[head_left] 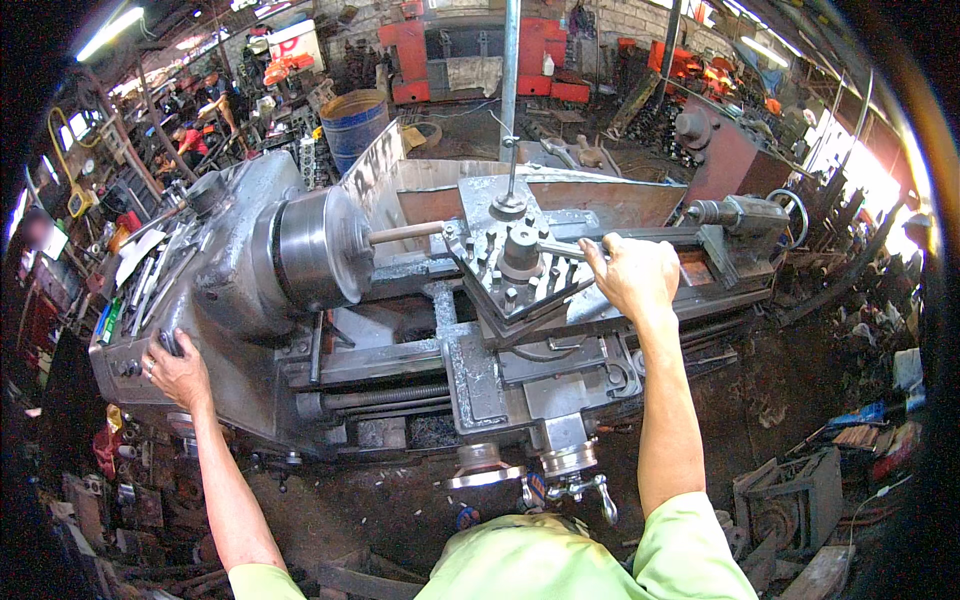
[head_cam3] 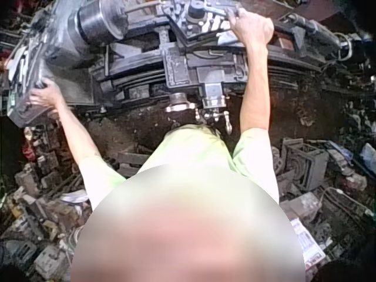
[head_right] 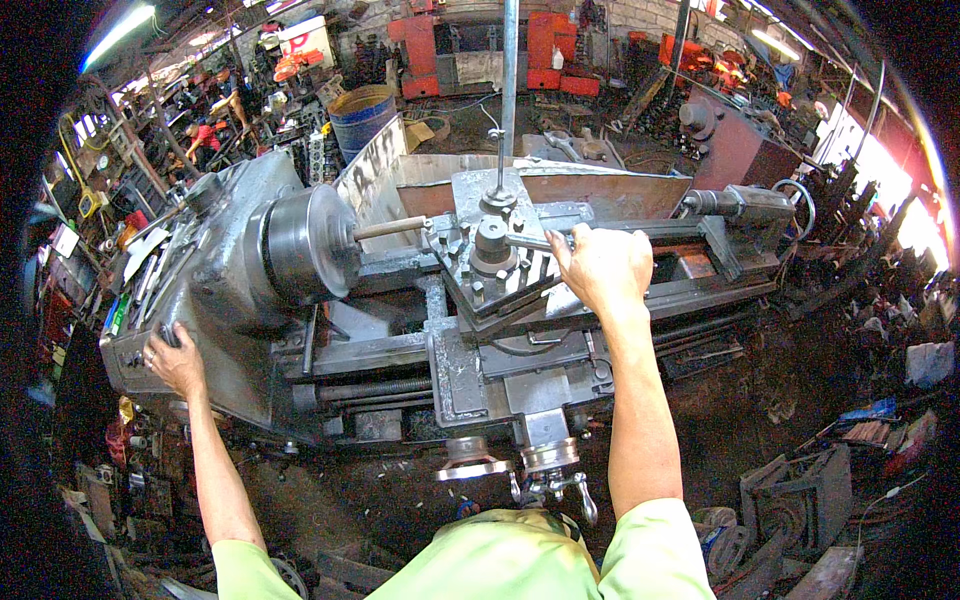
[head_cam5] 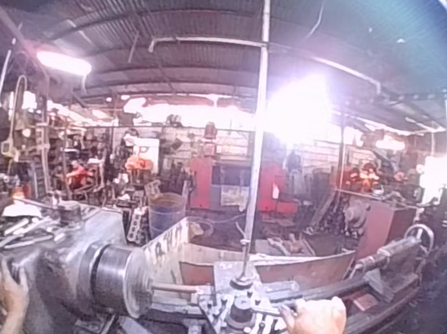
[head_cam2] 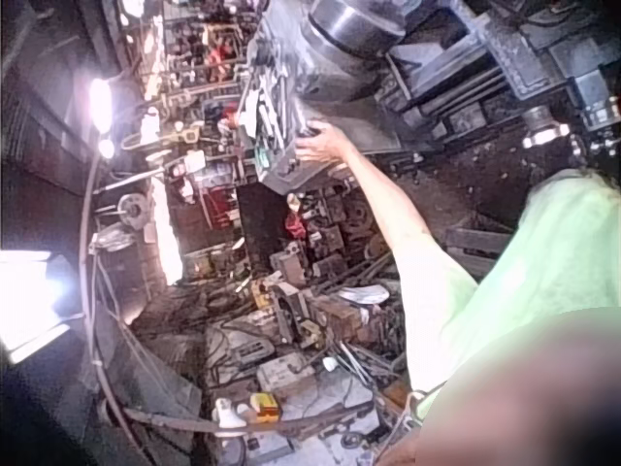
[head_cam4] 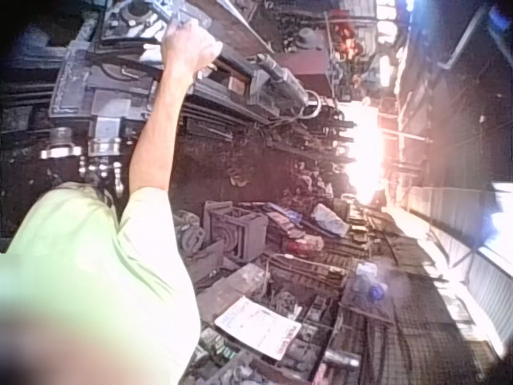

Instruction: The person operates a metal lathe, adjusting the tool post and carriage while a cylindrical workpiece rotates. They then move to a bench grinder and sharpen a small metal piece against the grinding wheel.

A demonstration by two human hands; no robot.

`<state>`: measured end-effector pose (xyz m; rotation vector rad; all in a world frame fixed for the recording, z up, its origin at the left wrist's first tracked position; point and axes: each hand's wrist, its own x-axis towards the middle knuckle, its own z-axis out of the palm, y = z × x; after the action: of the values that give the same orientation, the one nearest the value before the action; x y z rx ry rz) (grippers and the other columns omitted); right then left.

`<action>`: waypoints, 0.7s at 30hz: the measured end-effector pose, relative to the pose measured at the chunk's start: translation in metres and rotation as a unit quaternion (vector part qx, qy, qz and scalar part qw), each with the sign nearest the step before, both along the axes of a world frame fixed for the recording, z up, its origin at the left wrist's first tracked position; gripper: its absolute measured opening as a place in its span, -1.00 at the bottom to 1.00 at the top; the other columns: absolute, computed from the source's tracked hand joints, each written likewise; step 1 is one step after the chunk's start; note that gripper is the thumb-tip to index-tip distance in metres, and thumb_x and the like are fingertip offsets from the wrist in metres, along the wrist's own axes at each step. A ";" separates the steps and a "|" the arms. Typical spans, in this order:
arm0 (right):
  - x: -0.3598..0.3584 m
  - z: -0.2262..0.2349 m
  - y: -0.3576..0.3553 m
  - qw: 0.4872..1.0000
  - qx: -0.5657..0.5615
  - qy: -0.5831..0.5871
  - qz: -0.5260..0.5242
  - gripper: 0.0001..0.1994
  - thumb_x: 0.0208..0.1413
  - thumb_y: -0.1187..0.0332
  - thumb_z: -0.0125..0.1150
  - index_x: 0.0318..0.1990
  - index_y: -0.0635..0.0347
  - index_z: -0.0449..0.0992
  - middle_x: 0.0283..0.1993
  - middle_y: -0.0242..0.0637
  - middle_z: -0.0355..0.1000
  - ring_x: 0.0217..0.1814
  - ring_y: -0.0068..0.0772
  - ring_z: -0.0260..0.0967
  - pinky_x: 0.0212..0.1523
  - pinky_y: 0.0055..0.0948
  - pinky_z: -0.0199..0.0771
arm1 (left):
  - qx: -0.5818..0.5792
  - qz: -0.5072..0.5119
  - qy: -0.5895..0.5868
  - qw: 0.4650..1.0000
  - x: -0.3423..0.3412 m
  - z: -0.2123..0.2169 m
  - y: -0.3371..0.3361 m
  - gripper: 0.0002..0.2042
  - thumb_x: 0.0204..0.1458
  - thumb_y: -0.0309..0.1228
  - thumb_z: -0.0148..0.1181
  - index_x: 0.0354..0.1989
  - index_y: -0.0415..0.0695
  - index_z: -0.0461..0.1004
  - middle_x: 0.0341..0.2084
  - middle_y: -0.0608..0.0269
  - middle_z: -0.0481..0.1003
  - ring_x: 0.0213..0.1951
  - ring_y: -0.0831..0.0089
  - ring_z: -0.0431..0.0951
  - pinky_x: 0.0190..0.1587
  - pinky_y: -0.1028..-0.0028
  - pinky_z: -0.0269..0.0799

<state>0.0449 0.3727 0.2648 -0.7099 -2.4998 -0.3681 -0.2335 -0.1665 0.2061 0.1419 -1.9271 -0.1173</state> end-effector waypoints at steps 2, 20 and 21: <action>0.000 0.000 0.000 1.000 -0.003 0.001 0.001 -0.56 0.18 -0.10 0.00 -0.44 0.02 0.60 -0.59 -0.24 0.51 -0.51 -0.18 0.49 -0.33 -0.21 0.30 | 0.000 0.000 -0.001 1.000 0.000 0.000 0.000 -0.59 0.07 -0.12 0.18 -0.02 -0.15 0.46 -0.10 -0.05 0.45 0.00 -0.01 0.41 0.08 0.10 0.29; 0.000 -0.001 0.001 1.000 0.000 0.015 0.009 -0.55 0.18 -0.10 0.01 -0.48 0.03 0.58 -0.60 -0.23 0.51 -0.52 -0.16 0.49 -0.34 -0.20 0.29 | 0.016 0.009 -0.014 1.000 0.001 0.001 0.002 -0.58 0.08 -0.12 0.17 0.01 -0.14 0.47 -0.08 -0.05 0.45 0.01 0.00 0.40 0.09 0.11 0.28; 0.000 -0.001 0.001 1.000 0.001 0.017 0.010 -0.55 0.18 -0.11 0.02 -0.48 0.03 0.58 -0.60 -0.23 0.50 -0.52 -0.16 0.49 -0.34 -0.20 0.29 | 0.017 0.007 -0.014 1.000 0.001 0.001 0.002 -0.58 0.08 -0.12 0.17 0.01 -0.15 0.47 -0.09 -0.05 0.46 0.01 0.00 0.40 0.08 0.11 0.28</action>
<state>0.0450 0.3735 0.2639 -0.6828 -2.4726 -0.3495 -0.2321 -0.1643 0.2071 0.1813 -1.9526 -0.1388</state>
